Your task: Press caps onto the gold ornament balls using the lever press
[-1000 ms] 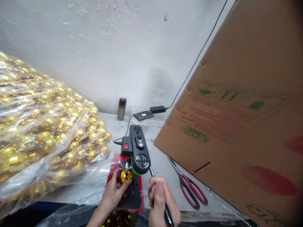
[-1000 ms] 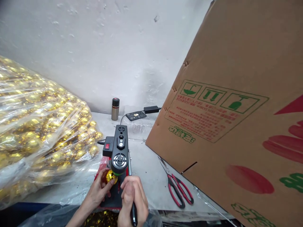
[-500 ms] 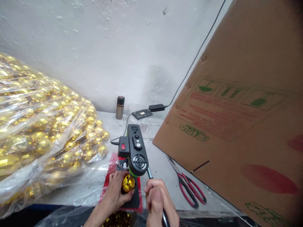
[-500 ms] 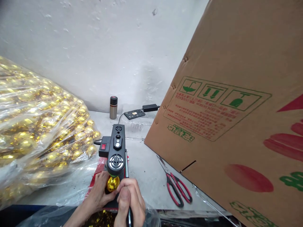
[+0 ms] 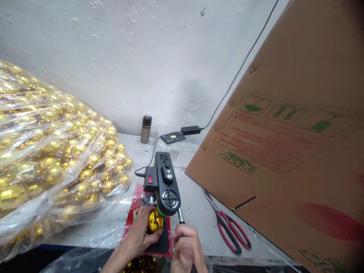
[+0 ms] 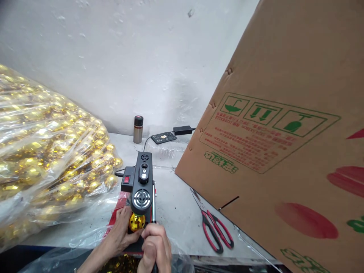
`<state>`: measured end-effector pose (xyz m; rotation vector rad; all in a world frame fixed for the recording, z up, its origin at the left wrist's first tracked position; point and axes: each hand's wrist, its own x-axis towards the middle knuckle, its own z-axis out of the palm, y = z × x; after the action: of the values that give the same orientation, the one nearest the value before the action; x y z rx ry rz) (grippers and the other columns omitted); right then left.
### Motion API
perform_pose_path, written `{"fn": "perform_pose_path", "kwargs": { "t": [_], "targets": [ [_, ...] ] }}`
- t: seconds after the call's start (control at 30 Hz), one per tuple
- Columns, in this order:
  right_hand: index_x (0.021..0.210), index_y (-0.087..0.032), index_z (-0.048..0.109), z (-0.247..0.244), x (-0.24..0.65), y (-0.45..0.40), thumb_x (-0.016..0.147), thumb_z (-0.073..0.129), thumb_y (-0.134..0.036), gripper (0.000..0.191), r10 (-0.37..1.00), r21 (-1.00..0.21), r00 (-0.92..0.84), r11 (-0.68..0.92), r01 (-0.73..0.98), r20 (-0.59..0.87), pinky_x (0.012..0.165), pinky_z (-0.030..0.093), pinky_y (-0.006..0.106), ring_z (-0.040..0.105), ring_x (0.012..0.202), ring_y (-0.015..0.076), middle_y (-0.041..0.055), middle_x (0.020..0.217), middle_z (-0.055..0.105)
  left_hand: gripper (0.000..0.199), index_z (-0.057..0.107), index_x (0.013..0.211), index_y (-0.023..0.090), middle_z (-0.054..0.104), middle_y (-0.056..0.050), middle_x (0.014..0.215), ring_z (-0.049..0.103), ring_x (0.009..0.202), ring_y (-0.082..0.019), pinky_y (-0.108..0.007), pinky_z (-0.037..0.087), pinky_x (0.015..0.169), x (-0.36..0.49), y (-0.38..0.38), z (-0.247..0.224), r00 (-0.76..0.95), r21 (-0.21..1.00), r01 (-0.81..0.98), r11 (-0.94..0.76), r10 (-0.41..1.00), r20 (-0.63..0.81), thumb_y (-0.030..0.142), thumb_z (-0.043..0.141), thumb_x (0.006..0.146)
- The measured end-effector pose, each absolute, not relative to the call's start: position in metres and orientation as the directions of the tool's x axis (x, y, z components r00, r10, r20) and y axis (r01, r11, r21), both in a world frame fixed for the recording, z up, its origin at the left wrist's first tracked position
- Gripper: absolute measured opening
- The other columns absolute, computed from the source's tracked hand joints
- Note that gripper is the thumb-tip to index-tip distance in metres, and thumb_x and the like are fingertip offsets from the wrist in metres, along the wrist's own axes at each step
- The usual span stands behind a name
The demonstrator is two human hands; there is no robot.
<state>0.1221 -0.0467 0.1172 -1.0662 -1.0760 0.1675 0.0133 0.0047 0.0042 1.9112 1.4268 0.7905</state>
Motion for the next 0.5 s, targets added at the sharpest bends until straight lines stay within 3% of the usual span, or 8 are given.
{"fn": "perform_pose_path", "kwargs": {
  "t": [0.2, 0.5],
  "targets": [
    [0.068, -0.023, 0.05, 0.1, 0.137, -0.029, 0.113, 0.04, -0.026, 0.046, 0.407, -0.546, 0.368, 0.683, 0.486, 0.836, 0.081, 0.051, 0.028, 0.05, 0.057, 0.0088, -0.0059, 0.068, 0.056, 0.049, 0.067, 0.126, 0.02, 0.073, -0.013, 0.119, 0.065, 0.111, -0.036, -0.052, 0.049, 0.101, 0.016, 0.007, 0.01, 0.24, 0.765, 0.604, -0.222, 0.966, 0.091, 0.026, 0.074, 0.077],
    [0.068, -0.023, 0.048, 0.098, 0.134, -0.024, 0.112, 0.041, -0.023, 0.045, 0.346, -0.523, 0.405, 0.685, 0.508, 0.846, 0.086, 0.054, 0.027, 0.047, 0.055, 0.0089, -0.0066, 0.065, 0.053, 0.053, 0.066, 0.128, 0.019, 0.073, -0.015, 0.12, 0.064, 0.111, -0.036, -0.053, 0.048, 0.1, 0.016, 0.007, 0.013, 0.239, 0.764, 0.614, -0.196, 0.969, 0.057, 0.026, 0.074, 0.075]
  ]
}}
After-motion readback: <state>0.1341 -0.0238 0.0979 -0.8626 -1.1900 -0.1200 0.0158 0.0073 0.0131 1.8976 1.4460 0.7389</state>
